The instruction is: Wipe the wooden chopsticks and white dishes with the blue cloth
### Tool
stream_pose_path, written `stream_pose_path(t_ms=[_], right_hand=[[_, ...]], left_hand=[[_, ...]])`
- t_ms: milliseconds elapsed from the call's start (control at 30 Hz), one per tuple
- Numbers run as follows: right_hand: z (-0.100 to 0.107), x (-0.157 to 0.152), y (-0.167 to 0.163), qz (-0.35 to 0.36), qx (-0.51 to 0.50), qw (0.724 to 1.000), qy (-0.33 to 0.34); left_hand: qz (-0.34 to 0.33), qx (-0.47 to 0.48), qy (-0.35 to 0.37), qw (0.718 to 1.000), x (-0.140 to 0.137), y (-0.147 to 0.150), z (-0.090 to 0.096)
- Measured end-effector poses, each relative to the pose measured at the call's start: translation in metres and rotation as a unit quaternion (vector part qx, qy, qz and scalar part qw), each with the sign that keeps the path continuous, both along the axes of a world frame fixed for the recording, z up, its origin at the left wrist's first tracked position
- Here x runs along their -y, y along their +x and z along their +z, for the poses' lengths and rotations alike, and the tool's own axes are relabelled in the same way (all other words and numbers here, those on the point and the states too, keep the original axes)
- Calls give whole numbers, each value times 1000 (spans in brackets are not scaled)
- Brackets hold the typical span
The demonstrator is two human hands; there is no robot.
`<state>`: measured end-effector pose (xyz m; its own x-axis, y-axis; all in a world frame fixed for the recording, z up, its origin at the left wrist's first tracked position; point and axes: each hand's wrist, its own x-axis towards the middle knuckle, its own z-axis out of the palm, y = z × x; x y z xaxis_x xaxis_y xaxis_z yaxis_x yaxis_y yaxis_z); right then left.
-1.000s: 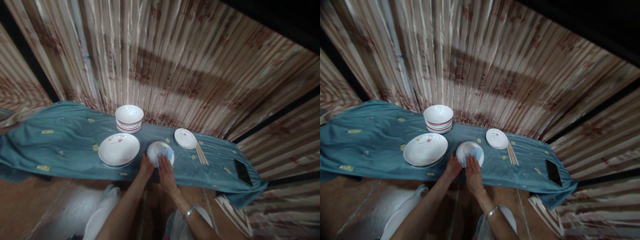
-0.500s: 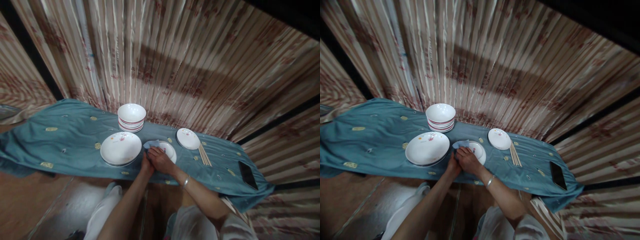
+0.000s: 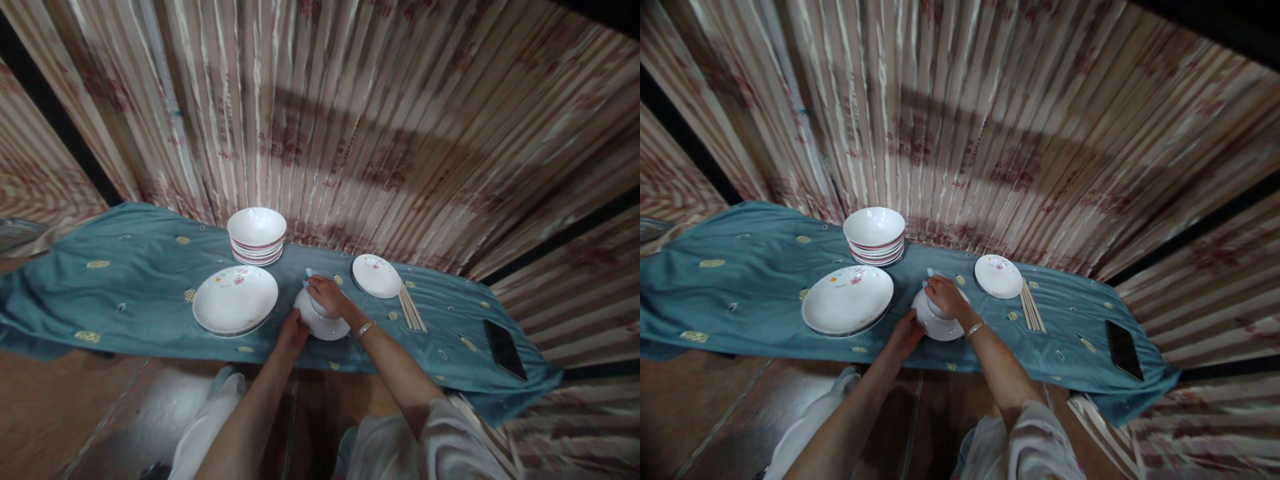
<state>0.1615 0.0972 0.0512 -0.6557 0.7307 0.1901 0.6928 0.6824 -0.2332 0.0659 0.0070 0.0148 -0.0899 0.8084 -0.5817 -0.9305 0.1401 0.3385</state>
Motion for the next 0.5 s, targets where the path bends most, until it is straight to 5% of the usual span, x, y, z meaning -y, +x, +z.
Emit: stream_pose_path(t_ms=[267,500], right_hand=[[-29,-15,38,-94,-83,990,-63],[-54,8,69,-209,-188,956,-81]], left_hand=[[6,-17,-6,1000,1,1,4],[-9,-12,-3,1000,1,-2,-2]])
